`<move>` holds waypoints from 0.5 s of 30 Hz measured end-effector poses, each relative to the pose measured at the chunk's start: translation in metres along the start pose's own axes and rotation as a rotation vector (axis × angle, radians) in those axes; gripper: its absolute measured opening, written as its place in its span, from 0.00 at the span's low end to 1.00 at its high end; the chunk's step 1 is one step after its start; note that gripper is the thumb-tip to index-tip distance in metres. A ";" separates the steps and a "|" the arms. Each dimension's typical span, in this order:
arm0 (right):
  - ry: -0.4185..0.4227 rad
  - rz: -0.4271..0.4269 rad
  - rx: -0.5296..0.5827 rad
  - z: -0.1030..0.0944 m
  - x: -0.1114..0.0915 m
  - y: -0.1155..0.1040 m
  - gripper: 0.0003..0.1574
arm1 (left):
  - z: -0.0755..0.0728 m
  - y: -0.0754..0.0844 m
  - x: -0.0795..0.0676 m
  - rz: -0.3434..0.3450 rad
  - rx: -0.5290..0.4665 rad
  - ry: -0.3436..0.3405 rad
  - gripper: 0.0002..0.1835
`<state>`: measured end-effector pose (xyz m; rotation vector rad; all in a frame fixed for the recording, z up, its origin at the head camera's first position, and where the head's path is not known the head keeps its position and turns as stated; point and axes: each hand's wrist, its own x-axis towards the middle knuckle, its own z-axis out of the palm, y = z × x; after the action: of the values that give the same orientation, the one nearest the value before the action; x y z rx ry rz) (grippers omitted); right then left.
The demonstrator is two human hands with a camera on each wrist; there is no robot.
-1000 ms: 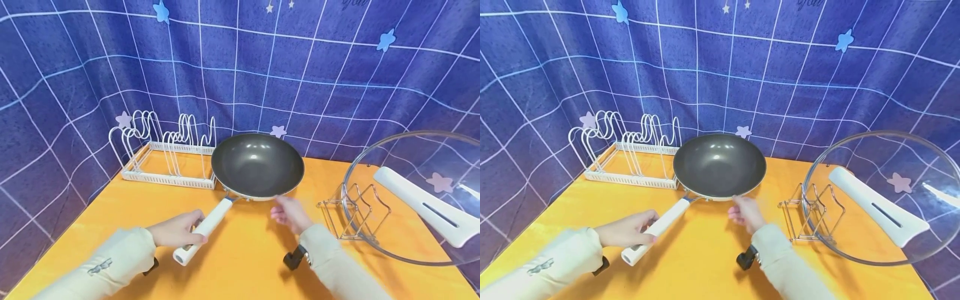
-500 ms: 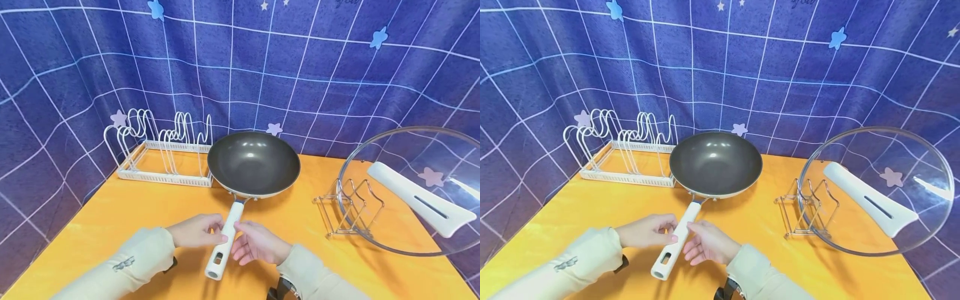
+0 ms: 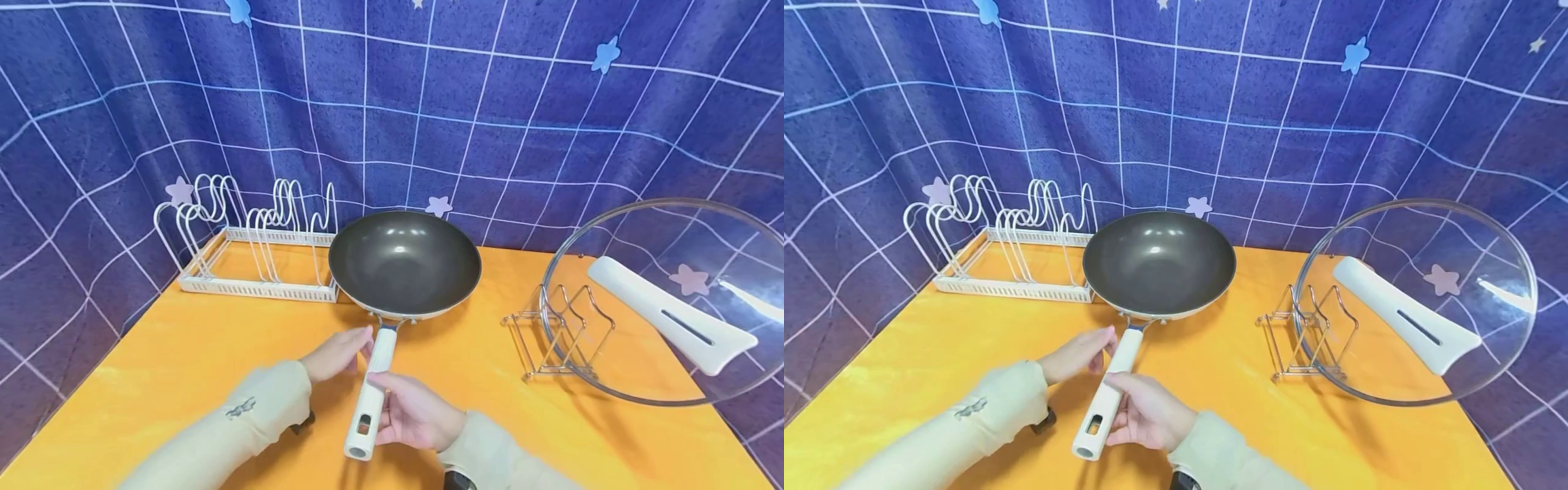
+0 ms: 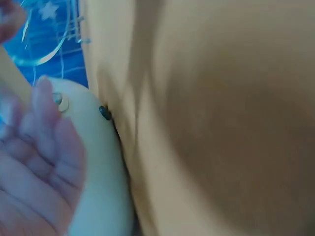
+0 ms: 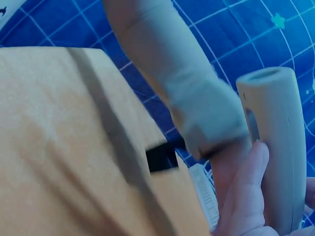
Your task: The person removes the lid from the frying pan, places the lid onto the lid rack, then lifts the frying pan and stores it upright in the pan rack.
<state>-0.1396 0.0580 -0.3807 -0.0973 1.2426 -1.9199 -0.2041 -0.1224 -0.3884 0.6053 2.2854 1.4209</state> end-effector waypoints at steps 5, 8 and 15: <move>0.035 -0.035 0.017 0.009 0.003 0.004 0.23 | 0.017 -0.003 0.021 -0.180 -0.361 0.024 0.20; 0.033 -0.042 0.021 0.012 0.002 0.009 0.25 | 0.030 -0.004 0.025 -0.222 -0.585 0.022 0.15; -0.040 -0.073 0.063 0.017 0.001 0.013 0.23 | 0.045 0.001 0.025 -0.282 -0.852 0.055 0.09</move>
<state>-0.1244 0.0426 -0.3827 -0.1491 1.1659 -2.0080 -0.2010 -0.0748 -0.4088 -0.0233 1.4776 2.0368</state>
